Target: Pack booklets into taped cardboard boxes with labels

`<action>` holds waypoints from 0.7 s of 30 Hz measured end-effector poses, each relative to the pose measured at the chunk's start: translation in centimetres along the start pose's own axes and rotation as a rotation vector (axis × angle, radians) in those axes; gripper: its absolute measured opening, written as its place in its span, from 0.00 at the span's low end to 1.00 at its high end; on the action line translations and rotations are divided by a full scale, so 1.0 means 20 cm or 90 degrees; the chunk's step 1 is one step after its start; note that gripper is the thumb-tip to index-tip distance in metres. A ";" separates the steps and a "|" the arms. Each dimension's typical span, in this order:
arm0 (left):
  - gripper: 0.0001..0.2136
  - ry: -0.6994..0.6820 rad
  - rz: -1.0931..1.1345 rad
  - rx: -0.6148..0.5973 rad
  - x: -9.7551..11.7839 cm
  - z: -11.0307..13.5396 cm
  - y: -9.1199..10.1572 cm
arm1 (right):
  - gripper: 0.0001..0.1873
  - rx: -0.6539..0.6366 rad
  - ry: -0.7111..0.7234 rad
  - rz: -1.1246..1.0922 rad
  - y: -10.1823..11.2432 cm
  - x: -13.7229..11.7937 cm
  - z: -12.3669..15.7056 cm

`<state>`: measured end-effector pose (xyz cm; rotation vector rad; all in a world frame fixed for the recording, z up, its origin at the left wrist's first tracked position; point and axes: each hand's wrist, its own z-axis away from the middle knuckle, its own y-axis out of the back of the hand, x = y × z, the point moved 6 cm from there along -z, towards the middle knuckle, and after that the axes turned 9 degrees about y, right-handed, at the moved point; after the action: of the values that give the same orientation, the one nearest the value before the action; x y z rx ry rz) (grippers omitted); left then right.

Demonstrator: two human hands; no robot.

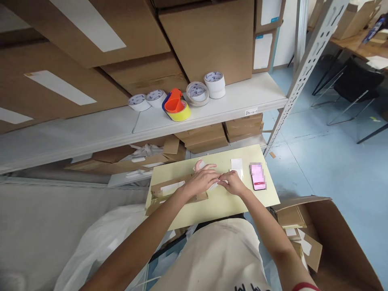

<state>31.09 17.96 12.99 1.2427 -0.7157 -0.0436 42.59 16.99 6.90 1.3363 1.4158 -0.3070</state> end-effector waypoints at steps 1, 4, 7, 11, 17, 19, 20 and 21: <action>0.12 -0.001 -0.005 -0.011 0.00 -0.01 -0.01 | 0.21 0.005 -0.004 -0.014 0.00 0.00 0.00; 0.13 0.015 -0.011 -0.029 -0.03 -0.03 -0.02 | 0.21 0.036 -0.040 -0.055 0.01 0.02 0.03; 0.13 0.049 0.004 -0.049 -0.05 -0.05 -0.04 | 0.21 0.077 -0.066 -0.047 0.00 0.04 0.06; 0.13 0.095 0.020 -0.081 -0.07 -0.07 -0.08 | 0.21 0.097 -0.072 0.008 -0.01 0.05 0.09; 0.12 0.148 0.056 -0.088 -0.16 -0.09 -0.10 | 0.19 0.074 -0.056 -0.033 0.00 0.06 0.11; 0.11 0.170 0.072 -0.076 -0.20 -0.10 -0.08 | 0.16 0.071 -0.058 -0.055 0.00 0.07 0.13; 0.11 0.179 0.080 -0.073 -0.22 -0.11 -0.07 | 0.13 0.075 -0.061 -0.061 0.01 0.08 0.13; 0.11 0.187 0.090 -0.072 -0.23 -0.12 -0.07 | 0.11 0.081 -0.065 -0.061 0.01 0.09 0.14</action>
<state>29.20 21.43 9.30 1.0599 -0.5351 0.2089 44.68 15.82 4.64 1.3381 1.3962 -0.5292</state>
